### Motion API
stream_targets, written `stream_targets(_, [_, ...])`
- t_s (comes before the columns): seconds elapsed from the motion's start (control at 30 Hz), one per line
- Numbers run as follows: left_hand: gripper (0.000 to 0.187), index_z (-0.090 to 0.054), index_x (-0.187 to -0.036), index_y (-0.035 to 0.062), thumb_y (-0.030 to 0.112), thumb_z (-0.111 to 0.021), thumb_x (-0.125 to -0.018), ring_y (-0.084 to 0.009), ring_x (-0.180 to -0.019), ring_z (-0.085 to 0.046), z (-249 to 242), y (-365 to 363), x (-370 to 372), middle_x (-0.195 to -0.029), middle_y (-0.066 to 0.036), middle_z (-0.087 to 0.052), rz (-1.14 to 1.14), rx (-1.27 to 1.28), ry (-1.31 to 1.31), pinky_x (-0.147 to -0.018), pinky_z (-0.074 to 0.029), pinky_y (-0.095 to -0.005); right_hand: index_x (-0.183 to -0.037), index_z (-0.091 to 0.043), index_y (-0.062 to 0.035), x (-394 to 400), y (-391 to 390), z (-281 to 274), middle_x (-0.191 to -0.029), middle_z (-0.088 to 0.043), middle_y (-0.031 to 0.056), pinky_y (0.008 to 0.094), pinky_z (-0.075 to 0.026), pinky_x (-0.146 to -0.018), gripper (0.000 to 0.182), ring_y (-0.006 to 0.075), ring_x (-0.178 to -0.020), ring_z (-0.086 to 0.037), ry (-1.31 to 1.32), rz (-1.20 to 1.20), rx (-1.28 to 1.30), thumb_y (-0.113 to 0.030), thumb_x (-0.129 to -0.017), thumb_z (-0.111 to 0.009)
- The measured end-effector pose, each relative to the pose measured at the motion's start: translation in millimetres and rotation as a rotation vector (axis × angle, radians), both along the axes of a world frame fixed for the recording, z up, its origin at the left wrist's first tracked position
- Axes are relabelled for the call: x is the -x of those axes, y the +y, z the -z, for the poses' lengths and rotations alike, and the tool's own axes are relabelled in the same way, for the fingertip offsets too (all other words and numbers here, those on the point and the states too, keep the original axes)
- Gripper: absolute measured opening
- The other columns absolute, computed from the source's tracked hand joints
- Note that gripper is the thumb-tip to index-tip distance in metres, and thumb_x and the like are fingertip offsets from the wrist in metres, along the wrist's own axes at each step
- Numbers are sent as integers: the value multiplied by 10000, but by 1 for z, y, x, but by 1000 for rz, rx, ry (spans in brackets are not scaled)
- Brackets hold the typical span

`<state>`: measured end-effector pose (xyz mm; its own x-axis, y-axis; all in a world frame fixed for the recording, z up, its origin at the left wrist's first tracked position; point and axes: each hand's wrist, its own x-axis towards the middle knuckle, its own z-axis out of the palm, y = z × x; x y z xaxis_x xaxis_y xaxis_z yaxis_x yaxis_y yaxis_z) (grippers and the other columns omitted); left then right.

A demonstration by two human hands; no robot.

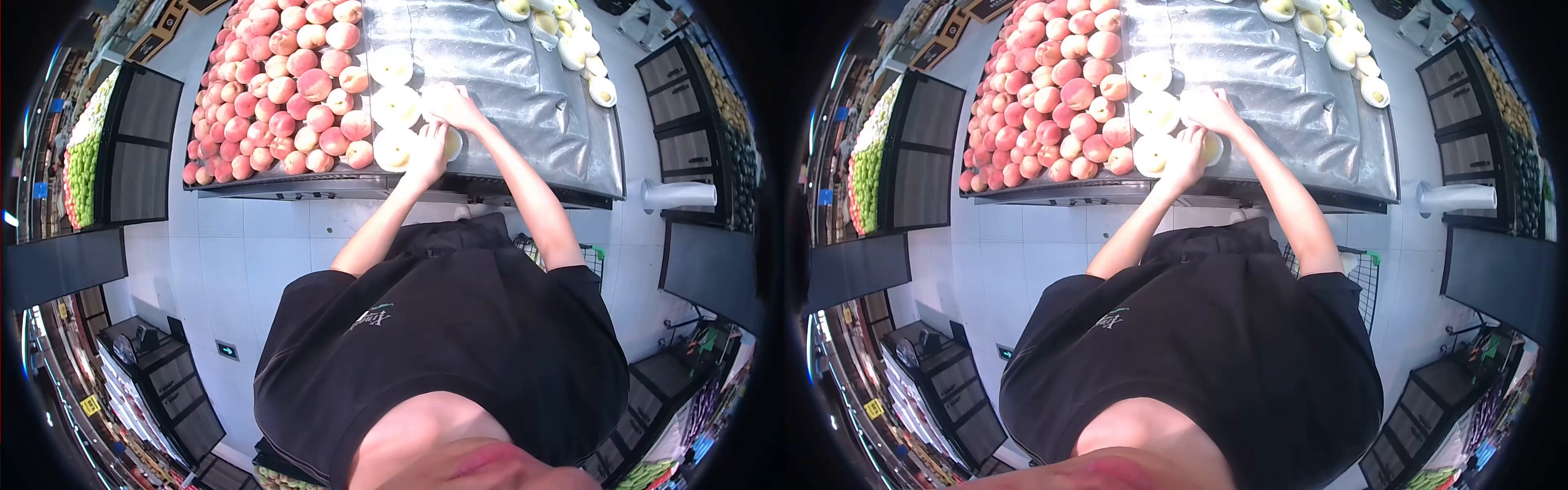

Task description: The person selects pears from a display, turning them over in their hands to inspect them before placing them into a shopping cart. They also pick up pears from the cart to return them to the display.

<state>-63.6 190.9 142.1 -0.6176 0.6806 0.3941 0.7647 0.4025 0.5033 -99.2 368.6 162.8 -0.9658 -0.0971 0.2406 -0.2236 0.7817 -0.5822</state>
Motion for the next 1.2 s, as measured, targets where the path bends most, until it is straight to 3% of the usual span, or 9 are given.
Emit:
stream_targets(0.13, [791, -346, -1389, -102, -63, -669, -668, -480, -1119, -496, 9, 0, -9, -1215, -319, -466, -123, -139, -13, -972, -431, -511, -1055, -696, -165, -7, -18, -27, -1133, -668, 73, 430, -411, -984, 320, 258, -1159, -561, -75, 66, -8, -348, -793, -668])
stream_targets(0.37, [771, -359, -1396, -66, 12, -727, -723, -472, -1218, -476, -5, -17, -6, -1338, -295, -438, -66, -139, -188, -1040, -401, -508, -1098, -684, -152, 17, -9, -11, -1138, -672, 113, 461, -463, -993, 365, 312, -1134, -588, -40, 141, -121, -348, -790, -702])
stream_targets(0.47, [744, -373, -1421, -5, 86, -750, -786, -460, -1286, -446, -61, -47, -24, -1390, -287, -416, -18, -295, -245, -1090, -375, -493, -1081, -700, -138, 63, 27, 11, -1105, -676, 109, 428, -484, -962, 328, 296, -1173, -577, 5, 524, 500, -326, -813, -724])
stream_targets(0.53, [676, -391, -1430, 40, 124, -725, -849, -437, -1311, -438, -81, -69, -44, -1426, -269, -396, -13, -347, -444, -1113, -373, -481, -1044, -711, -121, 91, 27, -13, -1066, -681, 105, 417, -488, -949, 305, 281, -1154, -584, 94, 488, 634, -310, -806, -736])
stream_targets(0.7, [603, -433, -1405, 38, 130, -701, -873, -408, -1305, -454, -80, -98, -74, -1400, -232, -405, -44, -439, -580, -1086, -407, -451, -984, -706, -48, 181, 17, -99, -1099, -679, 88, 410, -487, -919, 297, 223, -1146, -581, 394, 3, -304, -203, -743, -786])
stream_targets(0.9, [483, -522, -1344, 83, 135, -698, -896, -294, -1157, -555, -70, -117, -67, -1384, -148, -430, -152, -452, -615, -981, -467, -375, -1375, -537, -99, 222, -2, -104, -1369, -553, 157, 402, -415, -1095, 756, 288, -1312, -484, 10, -59, -121, -242, -679, -796])
stream_targets(0.93, [474, -527, -1336, 84, 137, -698, -897, -290, -1155, -557, -69, -121, -65, -1379, -144, -436, -170, -462, -619, -967, -470, -371, -1501, -381, -124, 231, 0, -110, -1445, -470, 198, 395, -372, -1150, 926, 332, -1359, -442, -144, -178, -105, -240, -677, -789])
stream_targets(1.03, [442, -540, -1313, 90, 145, -693, -902, -271, -1157, -561, -67, -127, -63, -1359, -137, -456, -214, -466, -589, -930, -475, -363, -1504, -368, -60, 221, -7, -126, -1492, -422, 199, 388, -345, -1163, 887, 315, -1394, -396, -411, -198, -169, -161, -706, -742])
stream_targets(1.2, [441, -543, -1319, 108, 159, -692, -907, -263, -1160, -566, -63, -120, -61, -1362, -127, -457, -159, -461, -607, -945, -476, -374, -1519, -349, -100, 210, -7, -94, -1482, -430, 228, 408, -369, -1145, 872, 354, -1386, -409, -181, -167, -120, -198, -754, -756])
